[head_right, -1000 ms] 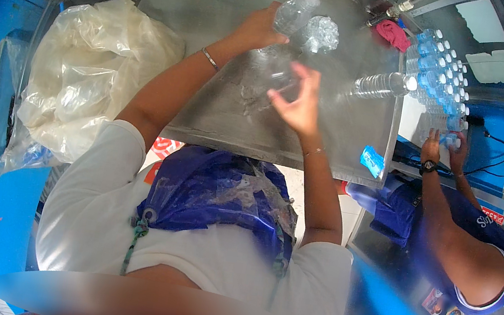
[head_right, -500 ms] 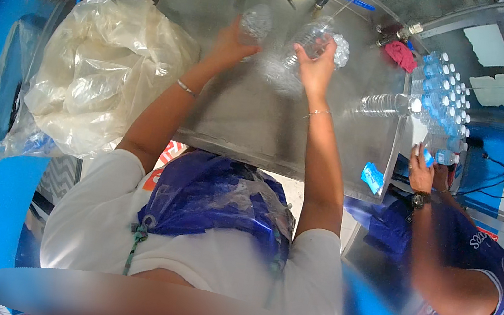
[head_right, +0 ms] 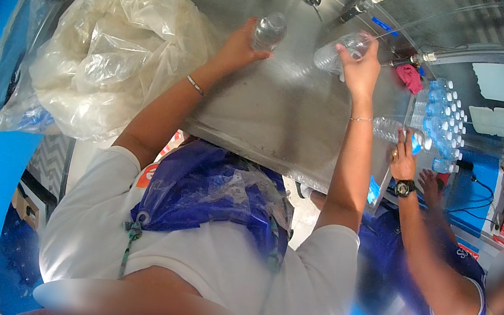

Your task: The person repeatedly picks up empty plastic bottles from a metal table, screws on white caps, and places the capped bottles into a large plastic bag. The person also handles a red and white striped cloth at the end.

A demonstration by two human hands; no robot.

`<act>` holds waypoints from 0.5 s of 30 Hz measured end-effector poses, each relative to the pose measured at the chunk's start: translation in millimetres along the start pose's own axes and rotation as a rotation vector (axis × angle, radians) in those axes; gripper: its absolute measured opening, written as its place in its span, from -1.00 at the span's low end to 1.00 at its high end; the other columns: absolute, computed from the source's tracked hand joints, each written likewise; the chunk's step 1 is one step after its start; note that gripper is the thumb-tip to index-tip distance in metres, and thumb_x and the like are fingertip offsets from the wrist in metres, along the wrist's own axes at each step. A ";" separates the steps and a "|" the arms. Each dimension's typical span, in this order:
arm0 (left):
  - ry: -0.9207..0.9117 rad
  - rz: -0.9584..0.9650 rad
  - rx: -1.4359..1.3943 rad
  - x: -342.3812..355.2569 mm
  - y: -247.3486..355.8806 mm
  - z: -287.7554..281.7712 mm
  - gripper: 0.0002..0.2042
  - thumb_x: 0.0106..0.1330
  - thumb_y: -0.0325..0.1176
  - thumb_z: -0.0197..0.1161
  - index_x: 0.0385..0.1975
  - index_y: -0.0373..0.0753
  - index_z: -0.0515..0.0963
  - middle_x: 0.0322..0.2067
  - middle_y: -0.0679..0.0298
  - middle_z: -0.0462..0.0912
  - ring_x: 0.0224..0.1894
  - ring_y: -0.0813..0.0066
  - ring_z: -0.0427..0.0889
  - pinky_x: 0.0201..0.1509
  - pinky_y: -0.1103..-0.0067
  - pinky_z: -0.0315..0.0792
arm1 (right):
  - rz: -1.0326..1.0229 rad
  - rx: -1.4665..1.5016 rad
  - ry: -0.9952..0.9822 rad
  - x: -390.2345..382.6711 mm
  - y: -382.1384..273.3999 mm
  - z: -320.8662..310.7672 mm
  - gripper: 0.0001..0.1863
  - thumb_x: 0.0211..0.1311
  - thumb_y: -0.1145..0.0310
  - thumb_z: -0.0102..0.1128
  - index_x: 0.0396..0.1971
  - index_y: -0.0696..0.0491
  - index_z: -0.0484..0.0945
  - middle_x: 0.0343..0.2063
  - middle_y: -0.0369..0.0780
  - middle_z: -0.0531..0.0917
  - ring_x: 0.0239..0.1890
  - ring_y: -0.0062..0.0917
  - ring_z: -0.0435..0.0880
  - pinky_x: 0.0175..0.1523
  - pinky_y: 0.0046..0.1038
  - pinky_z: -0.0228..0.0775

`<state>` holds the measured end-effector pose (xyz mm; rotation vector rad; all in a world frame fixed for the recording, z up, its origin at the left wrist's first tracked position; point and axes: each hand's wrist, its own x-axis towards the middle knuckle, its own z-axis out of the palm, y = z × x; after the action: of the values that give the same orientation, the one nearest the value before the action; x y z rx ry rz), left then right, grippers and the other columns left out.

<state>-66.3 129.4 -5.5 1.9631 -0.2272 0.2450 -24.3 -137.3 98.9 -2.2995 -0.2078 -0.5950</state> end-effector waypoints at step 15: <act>-0.202 0.246 0.046 -15.7 97.9 52.9 -0.26 0.00 -0.28 0.46 0.19 -0.35 0.26 0.00 -0.07 0.48 0.02 -0.07 0.50 0.10 0.27 0.39 | 0.130 0.762 -0.311 -79.9 -11.3 -28.5 -0.24 0.02 0.71 0.19 0.21 -0.02 0.08 0.09 -0.10 0.44 0.11 -0.43 0.45 0.12 -0.37 0.44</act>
<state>-104.4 43.3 55.9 2.0049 -0.6014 0.2120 -108.3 -147.1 85.6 -1.6279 -0.3583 -0.0529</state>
